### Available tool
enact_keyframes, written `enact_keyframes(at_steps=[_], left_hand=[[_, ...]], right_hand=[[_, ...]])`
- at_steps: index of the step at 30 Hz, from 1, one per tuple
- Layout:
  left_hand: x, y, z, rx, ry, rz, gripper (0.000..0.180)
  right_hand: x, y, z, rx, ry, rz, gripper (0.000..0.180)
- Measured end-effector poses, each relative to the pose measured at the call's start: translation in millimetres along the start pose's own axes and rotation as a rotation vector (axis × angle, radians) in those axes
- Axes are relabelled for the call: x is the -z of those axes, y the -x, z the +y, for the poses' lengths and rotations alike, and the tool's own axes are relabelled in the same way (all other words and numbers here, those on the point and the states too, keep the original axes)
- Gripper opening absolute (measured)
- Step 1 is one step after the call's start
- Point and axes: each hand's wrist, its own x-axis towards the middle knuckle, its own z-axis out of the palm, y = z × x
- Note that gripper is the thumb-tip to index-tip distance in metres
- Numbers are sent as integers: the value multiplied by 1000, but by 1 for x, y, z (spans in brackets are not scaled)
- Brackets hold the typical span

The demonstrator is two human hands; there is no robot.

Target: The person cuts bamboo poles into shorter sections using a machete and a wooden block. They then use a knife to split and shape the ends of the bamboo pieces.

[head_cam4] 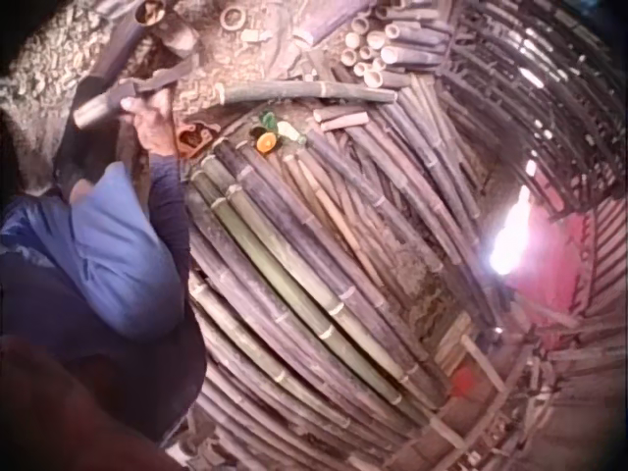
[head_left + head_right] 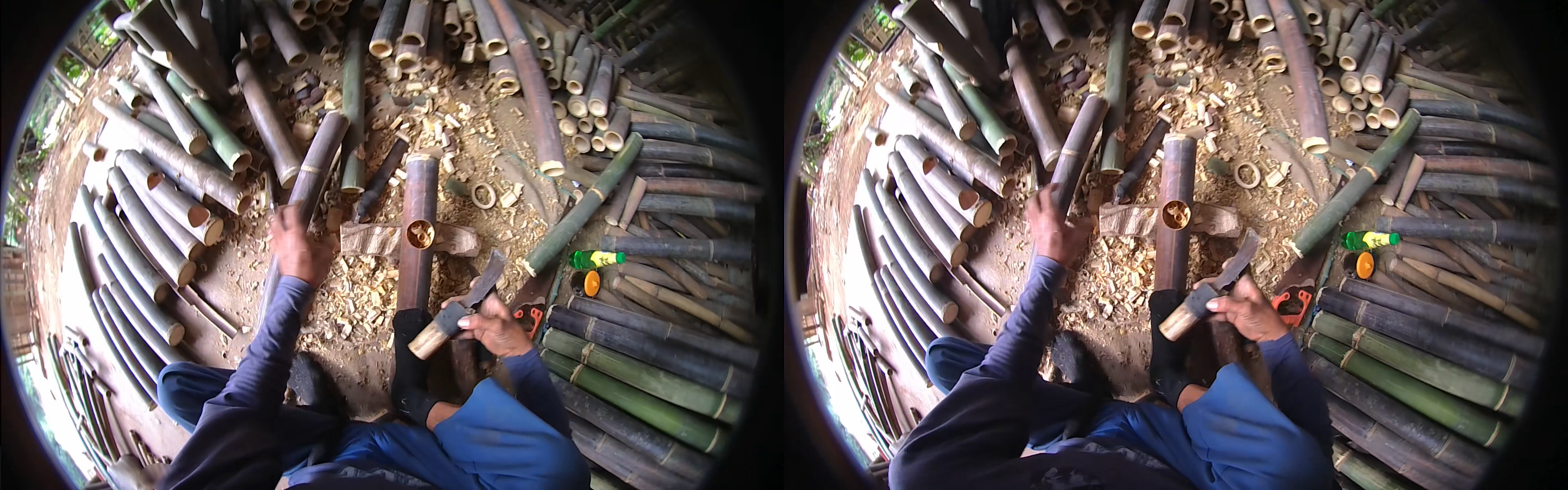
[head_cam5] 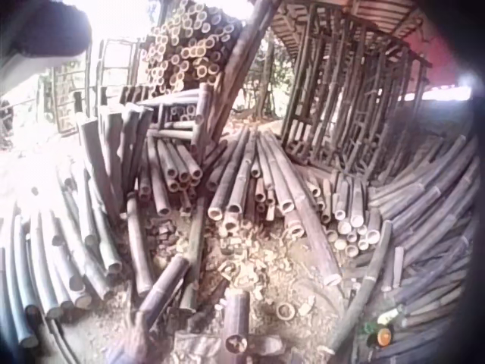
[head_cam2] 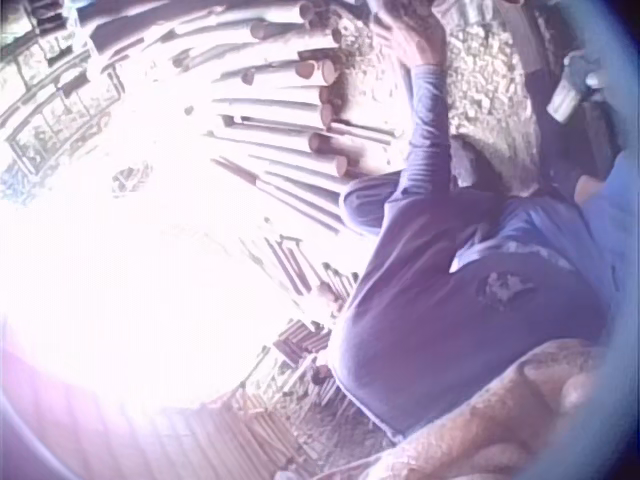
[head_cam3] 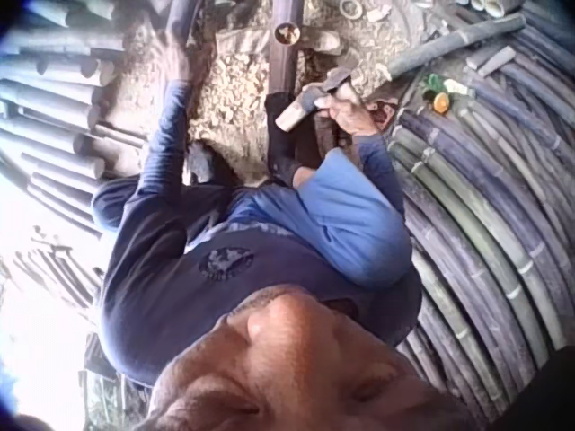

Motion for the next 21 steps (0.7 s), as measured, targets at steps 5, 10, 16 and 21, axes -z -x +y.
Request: enact_keyframes(at_steps=[5,10,16,21], left_hand=[[22,89,50,-92,589,-1254,87],[55,101,56,-132,-137,-823,59],[65,4,109,-509,-536,-878,30],[69,-49,158,-533,-551,-1208,14]], right_hand=[[-48,-33,8,-144,-60,-95,67],[-57,-75,11,-134,-261,-86,35],[-51,-134,26,-280,-649,-119,40],[-56,-130,19,-337,-799,-60,37]])
